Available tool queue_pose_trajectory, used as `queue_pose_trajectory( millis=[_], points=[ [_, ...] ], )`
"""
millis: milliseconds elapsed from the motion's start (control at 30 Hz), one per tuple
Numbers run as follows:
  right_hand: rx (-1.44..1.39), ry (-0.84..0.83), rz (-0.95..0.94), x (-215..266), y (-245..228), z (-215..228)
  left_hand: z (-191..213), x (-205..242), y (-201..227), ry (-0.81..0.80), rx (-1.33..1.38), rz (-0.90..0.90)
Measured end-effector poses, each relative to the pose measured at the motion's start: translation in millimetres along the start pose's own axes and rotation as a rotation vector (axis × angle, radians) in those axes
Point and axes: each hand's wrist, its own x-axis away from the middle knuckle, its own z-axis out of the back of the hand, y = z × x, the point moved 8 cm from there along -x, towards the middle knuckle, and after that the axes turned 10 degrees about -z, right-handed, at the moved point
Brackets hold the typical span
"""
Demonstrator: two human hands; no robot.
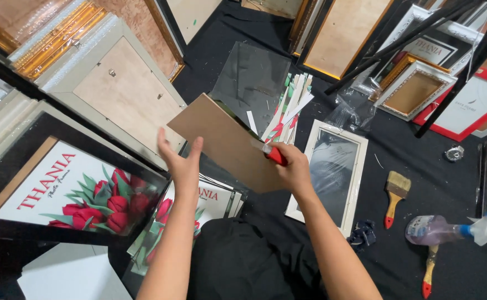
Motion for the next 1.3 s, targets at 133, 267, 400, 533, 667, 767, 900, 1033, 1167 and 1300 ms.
queue_pose_trajectory(
  millis=[133,267,400,533,667,767,900,1033,1167,1300],
  points=[
    [-0.148,-0.007,-0.104,2.3,11.0,-5.7,-39.5,23.3,-103.6,-0.144,0.463,0.184],
    [-0.407,-0.008,-0.375,18.8,63.4,-25.7,-28.2,41.6,-81.6,-0.110,0.266,0.230],
    [-0.653,0.025,-0.626,37.4,112.0,-47.6,-32.3,32.8,-94.1,-0.059,0.122,0.089],
    [-0.751,0.036,-0.737,52.0,123.9,-65.7,-36.1,28.1,-94.0,-0.029,-0.044,0.021],
    [-0.802,0.046,-0.810,57.6,134.7,-76.7,-40.5,26.8,-87.3,-0.062,-0.083,-0.006],
    [-0.835,0.040,-0.836,60.2,133.2,-82.2,-43.0,21.3,-99.9,-0.080,-0.115,-0.021],
    [-0.809,0.011,-0.837,60.1,135.1,-86.8,-44.5,8.7,-125.5,-0.124,-0.210,0.016],
    [-0.774,-0.002,-0.834,55.4,117.8,-86.3,-41.6,-4.1,-148.9,-0.127,-0.230,0.049],
    [-0.741,-0.021,-0.865,47.0,112.3,-98.2,-37.3,-16.9,-161.8,-0.146,-0.249,0.129],
    [-0.669,-0.031,-0.870,33.1,89.5,-106.2,-38.3,-40.0,-211.8,-0.117,-0.190,0.204]
  ],
)
